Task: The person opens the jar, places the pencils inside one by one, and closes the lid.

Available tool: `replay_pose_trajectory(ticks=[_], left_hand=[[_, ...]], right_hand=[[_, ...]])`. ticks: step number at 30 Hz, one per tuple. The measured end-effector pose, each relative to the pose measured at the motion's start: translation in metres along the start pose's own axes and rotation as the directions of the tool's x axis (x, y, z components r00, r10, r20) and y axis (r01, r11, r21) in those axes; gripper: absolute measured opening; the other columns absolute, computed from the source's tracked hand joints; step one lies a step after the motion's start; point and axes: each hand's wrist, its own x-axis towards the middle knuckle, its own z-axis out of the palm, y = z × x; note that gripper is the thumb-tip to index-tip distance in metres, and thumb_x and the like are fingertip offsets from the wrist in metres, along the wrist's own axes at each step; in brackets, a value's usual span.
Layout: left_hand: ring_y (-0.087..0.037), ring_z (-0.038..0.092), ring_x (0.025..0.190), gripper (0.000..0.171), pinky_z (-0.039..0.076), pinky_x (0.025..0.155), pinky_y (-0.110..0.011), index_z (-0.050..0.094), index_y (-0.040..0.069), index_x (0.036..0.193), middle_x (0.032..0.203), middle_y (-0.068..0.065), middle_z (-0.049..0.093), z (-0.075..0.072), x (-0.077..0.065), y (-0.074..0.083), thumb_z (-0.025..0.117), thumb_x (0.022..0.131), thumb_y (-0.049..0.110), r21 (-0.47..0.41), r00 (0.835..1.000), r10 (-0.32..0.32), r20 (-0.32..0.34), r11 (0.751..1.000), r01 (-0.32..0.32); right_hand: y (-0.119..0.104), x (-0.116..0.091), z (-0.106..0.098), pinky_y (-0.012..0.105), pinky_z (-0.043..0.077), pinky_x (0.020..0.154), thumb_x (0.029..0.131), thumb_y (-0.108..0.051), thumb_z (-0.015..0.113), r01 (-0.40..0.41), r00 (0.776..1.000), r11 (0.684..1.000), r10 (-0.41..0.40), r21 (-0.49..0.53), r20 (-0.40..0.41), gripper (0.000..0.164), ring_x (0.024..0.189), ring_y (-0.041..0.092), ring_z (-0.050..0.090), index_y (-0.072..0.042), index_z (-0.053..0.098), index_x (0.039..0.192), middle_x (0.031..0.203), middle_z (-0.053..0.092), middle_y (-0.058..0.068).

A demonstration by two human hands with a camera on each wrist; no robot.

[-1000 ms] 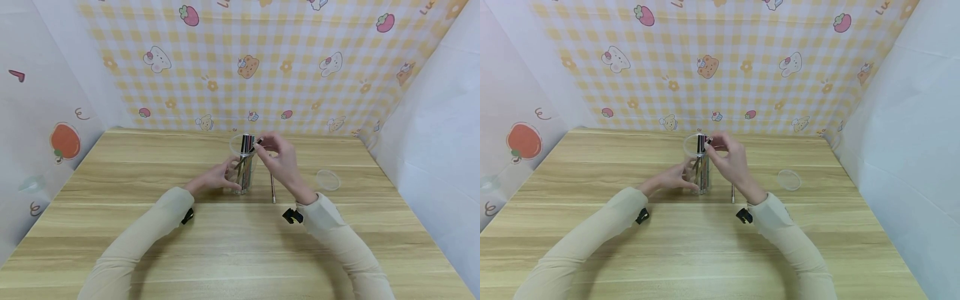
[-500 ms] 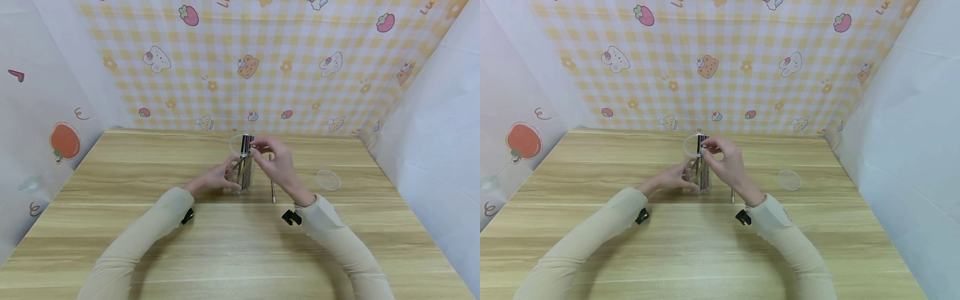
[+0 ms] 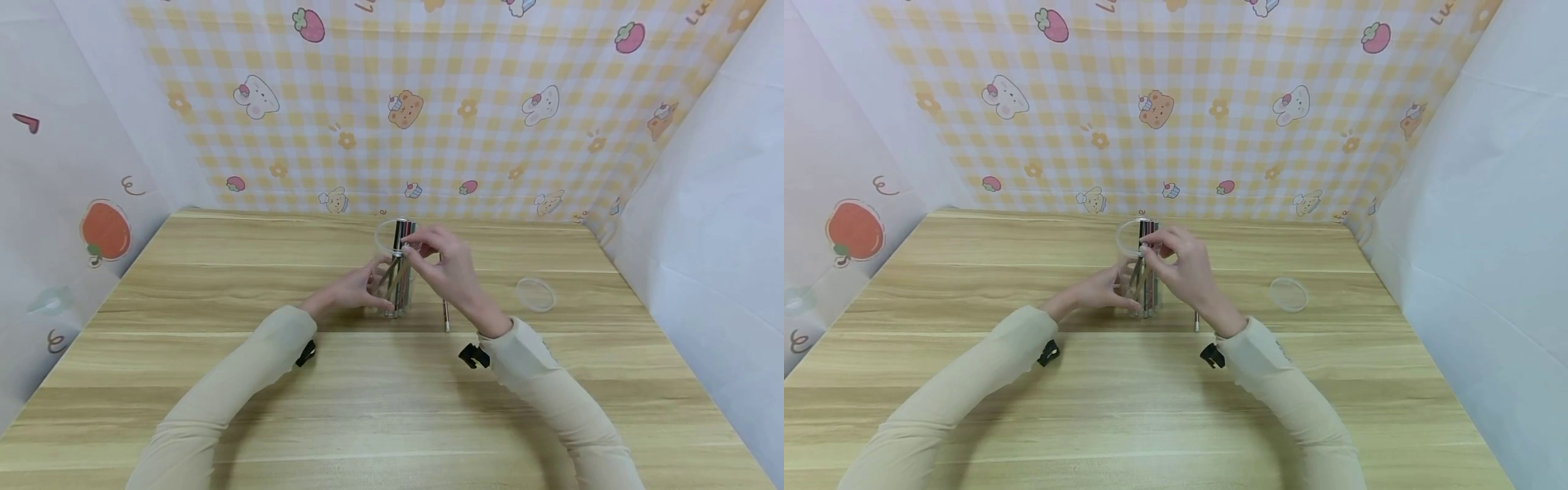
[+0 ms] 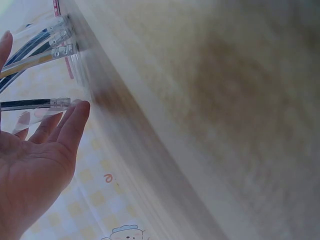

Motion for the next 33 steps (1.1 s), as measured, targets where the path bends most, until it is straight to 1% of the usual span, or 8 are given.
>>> replay_pose_trajectory(ticks=[8,12,16,19,21,24,28,33], left_hand=[[-0.026,0.048,0.107,0.080,0.036,0.091,-0.044,0.025,0.031,0.130,0.124,-0.013,0.045,0.000,-0.001,0.001,0.076,0.069,0.023,-0.008,1.000,0.000,0.005,1.000,0.000],[-0.027,0.046,0.109,0.079,0.035,0.092,-0.044,0.026,0.030,0.129,0.124,-0.012,0.045,0.000,-0.001,0.000,0.076,0.068,0.024,-0.002,1.000,-0.010,0.000,1.000,0.010],[-0.028,0.046,0.110,0.079,0.034,0.093,-0.044,0.026,0.029,0.128,0.125,-0.013,0.044,0.001,-0.001,-0.001,0.077,0.067,0.024,-0.005,1.000,-0.012,-0.001,1.000,0.012],[-0.029,0.046,0.110,0.078,0.034,0.093,-0.044,0.027,0.030,0.127,0.125,-0.012,0.044,0.001,0.000,0.000,0.077,0.067,0.024,-0.013,1.000,-0.014,-0.001,1.000,0.014],[-0.029,0.046,0.109,0.078,0.034,0.093,-0.045,0.027,0.030,0.127,0.125,-0.012,0.044,0.001,0.000,-0.001,0.077,0.067,0.024,-0.017,1.000,-0.009,0.000,1.000,0.009],[-0.028,0.046,0.109,0.078,0.035,0.092,-0.043,0.027,0.030,0.127,0.124,-0.012,0.045,0.001,0.001,-0.002,0.077,0.067,0.024,-0.016,1.000,0.000,-0.001,1.000,0.000],[-0.026,0.047,0.109,0.078,0.036,0.092,-0.041,0.027,0.030,0.126,0.123,-0.011,0.046,0.001,0.001,-0.002,0.077,0.067,0.023,-0.008,1.000,0.003,-0.004,1.000,-0.003],[-0.025,0.048,0.108,0.078,0.036,0.091,-0.041,0.027,0.031,0.126,0.123,-0.011,0.046,0.001,0.001,-0.002,0.077,0.067,0.024,-0.003,1.000,0.003,-0.009,1.000,-0.003]], right_hand=[[0.004,-0.004,-0.001,0.032,0.049,0.056,0.074,0.012,0.061,-0.005,1.000,1.000,0.005,0.007,0.002,0.018,0.062,0.025,0.054,0.013,0.061,0.092,0.092,0.055,0.024],[0.010,-0.005,-0.007,0.027,0.049,0.059,0.077,0.011,0.058,-0.088,0.993,0.995,0.092,0.055,-0.080,0.017,0.064,0.022,0.051,0.013,0.059,0.094,0.094,0.054,0.023],[0.024,-0.004,-0.017,0.025,0.049,0.058,0.081,0.008,0.055,-0.202,0.958,0.972,0.222,0.124,-0.183,0.015,0.064,0.018,0.052,0.012,0.060,0.094,0.089,0.055,0.020],[0.046,-0.005,-0.024,0.027,0.050,0.057,0.084,0.001,0.054,-0.328,0.916,0.927,0.359,0.181,-0.177,0.017,0.063,0.019,0.054,0.010,0.060,0.097,0.088,0.056,0.019],[0.066,-0.008,-0.027,0.027,0.050,0.059,0.086,-0.007,0.054,-0.445,0.875,0.876,0.469,0.184,-0.119,0.021,0.065,0.023,0.054,0.007,0.060,0.100,0.090,0.058,0.018],[0.096,-0.017,-0.028,0.028,0.050,0.064,0.088,-0.018,0.054,-0.623,0.779,0.765,0.626,0.165,0.037,0.029,0.073,0.028,0.055,0.004,0.058,0.108,0.094,0.059,0.016],[0.124,-0.030,-0.025,0.032,0.050,0.068,0.090,-0.015,0.049,-0.751,0.660,0.646,0.721,0.141,0.212,0.032,0.079,0.034,0.054,0.005,0.052,0.115,0.099,0.057,0.020],[0.155,-0.047,-0.019,0.036,0.050,0.068,0.088,-0.009,0.048,-0.792,0.608,0.590,0.742,0.155,0.281,0.032,0.073,0.027,0.056,0.009,0.051,0.114,0.092,0.058,0.019]])
